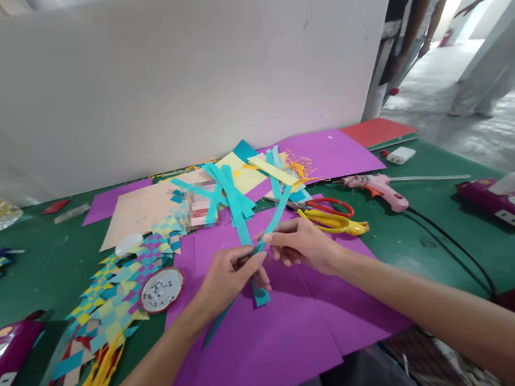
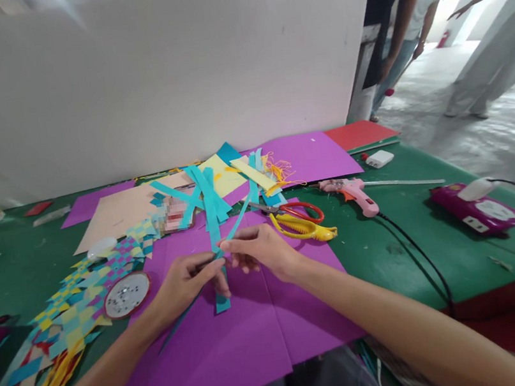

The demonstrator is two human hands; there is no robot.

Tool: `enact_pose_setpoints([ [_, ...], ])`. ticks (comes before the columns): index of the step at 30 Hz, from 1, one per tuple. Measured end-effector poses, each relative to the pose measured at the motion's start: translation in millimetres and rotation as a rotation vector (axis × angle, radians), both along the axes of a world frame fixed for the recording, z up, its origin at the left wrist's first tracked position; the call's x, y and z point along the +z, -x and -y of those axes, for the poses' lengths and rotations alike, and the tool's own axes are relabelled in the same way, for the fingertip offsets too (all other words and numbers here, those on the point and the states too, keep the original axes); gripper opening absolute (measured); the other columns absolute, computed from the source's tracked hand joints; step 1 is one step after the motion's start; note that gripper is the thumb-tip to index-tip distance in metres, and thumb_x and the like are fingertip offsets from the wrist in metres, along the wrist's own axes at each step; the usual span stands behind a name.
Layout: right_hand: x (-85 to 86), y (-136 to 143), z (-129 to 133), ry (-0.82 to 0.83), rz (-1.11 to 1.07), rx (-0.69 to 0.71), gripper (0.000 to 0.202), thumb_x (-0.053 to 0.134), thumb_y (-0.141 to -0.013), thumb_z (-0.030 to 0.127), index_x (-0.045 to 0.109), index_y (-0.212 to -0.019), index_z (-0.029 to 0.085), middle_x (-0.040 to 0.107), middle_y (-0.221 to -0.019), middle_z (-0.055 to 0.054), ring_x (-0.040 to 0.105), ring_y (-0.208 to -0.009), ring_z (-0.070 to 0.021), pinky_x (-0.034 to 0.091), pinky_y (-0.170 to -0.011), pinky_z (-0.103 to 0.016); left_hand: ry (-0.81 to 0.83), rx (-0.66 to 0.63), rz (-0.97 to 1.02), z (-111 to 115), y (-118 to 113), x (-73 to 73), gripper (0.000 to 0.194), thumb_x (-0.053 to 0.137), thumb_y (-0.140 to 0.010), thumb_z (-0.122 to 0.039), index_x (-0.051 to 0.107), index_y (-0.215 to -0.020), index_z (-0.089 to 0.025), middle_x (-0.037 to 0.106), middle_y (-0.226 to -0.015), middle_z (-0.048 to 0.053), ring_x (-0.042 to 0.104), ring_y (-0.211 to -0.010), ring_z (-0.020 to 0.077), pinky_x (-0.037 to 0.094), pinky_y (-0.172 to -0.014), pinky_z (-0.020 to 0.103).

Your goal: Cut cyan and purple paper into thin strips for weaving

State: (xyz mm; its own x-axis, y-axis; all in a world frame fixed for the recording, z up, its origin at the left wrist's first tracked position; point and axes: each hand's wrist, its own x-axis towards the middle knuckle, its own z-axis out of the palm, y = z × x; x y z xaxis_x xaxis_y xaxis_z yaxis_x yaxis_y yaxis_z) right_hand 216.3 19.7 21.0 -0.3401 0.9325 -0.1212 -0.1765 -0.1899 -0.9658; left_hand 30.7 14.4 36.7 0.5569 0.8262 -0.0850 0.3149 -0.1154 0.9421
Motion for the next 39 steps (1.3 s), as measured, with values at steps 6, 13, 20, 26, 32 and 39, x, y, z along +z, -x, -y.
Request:
enact_pose_setpoints([
  [6,-3.0,-3,-3,0.024,-0.014,-0.047,0.028,0.074,-0.068,0.041,0.064,-0.067,0.014,0.058,-0.050,0.003,0.047,-0.036,-0.0047,0.028,-0.034,-0.017,0.020,-0.007,-0.002,1,1,-2.6,0.031,0.050,-0.090,-0.033,0.063,-0.073,-0.011,0.070,-0.063,0.006,0.066,-0.055,0.0147,0.052,-0.056,0.024],
  [13,-3.7,10,4,-0.007,0.009,-0.065,0.032,0.074,-0.066,0.041,0.058,-0.057,0.015,0.055,-0.046,0.004,0.044,-0.035,-0.0041,0.026,-0.033,-0.018,-0.049,0.025,0.024,1,-4,-5.2,0.016,0.056,-0.086,-0.027,0.064,-0.087,-0.013,0.071,-0.066,0.003,0.068,-0.060,0.0149,0.053,-0.059,0.023],
  [20,-3.3,0,-4,-0.040,-0.018,-0.080,0.027,0.076,-0.066,0.039,0.064,-0.068,0.014,0.058,-0.051,0.003,0.047,-0.037,-0.0053,0.028,-0.035,-0.018,-0.052,0.048,-0.026,-1,0,-2.6,0.027,0.052,-0.089,-0.030,0.061,-0.068,-0.013,0.070,-0.061,0.004,0.066,-0.055,0.0128,0.051,-0.055,0.021],
  [26,-3.5,4,0,-0.011,-0.052,-0.073,0.027,0.077,-0.063,0.038,0.065,-0.066,0.014,0.058,-0.049,0.003,0.046,-0.035,-0.0052,0.028,-0.034,-0.018,-0.072,0.034,-0.024,-3,2,-6.6,0.018,0.055,-0.087,-0.028,0.063,-0.080,-0.014,0.071,-0.065,0.003,0.068,-0.059,0.0144,0.052,-0.058,0.023],
  [32,-2.6,6,2,-0.038,-0.019,-0.018,0.027,0.076,-0.064,0.038,0.066,-0.064,0.013,0.059,-0.051,0.003,0.047,-0.037,-0.0047,0.029,-0.034,-0.017,-0.103,0.033,-0.040,-1,2,-8.0,0.024,0.051,-0.089,-0.032,0.064,-0.081,-0.014,0.071,-0.064,0.003,0.067,-0.057,0.0146,0.051,-0.057,0.023],
  [39,-3.1,1,-1,-0.037,-0.046,-0.050,0.026,0.077,-0.065,0.037,0.067,-0.069,0.014,0.060,-0.051,0.002,0.047,-0.035,-0.0048,0.028,-0.032,-0.017,-0.139,0.028,-0.080,0,0,-0.8,0.028,0.052,-0.088,-0.030,0.063,-0.067,-0.015,0.070,-0.062,0.003,0.066,-0.057,0.0137,0.050,-0.057,0.022],
])
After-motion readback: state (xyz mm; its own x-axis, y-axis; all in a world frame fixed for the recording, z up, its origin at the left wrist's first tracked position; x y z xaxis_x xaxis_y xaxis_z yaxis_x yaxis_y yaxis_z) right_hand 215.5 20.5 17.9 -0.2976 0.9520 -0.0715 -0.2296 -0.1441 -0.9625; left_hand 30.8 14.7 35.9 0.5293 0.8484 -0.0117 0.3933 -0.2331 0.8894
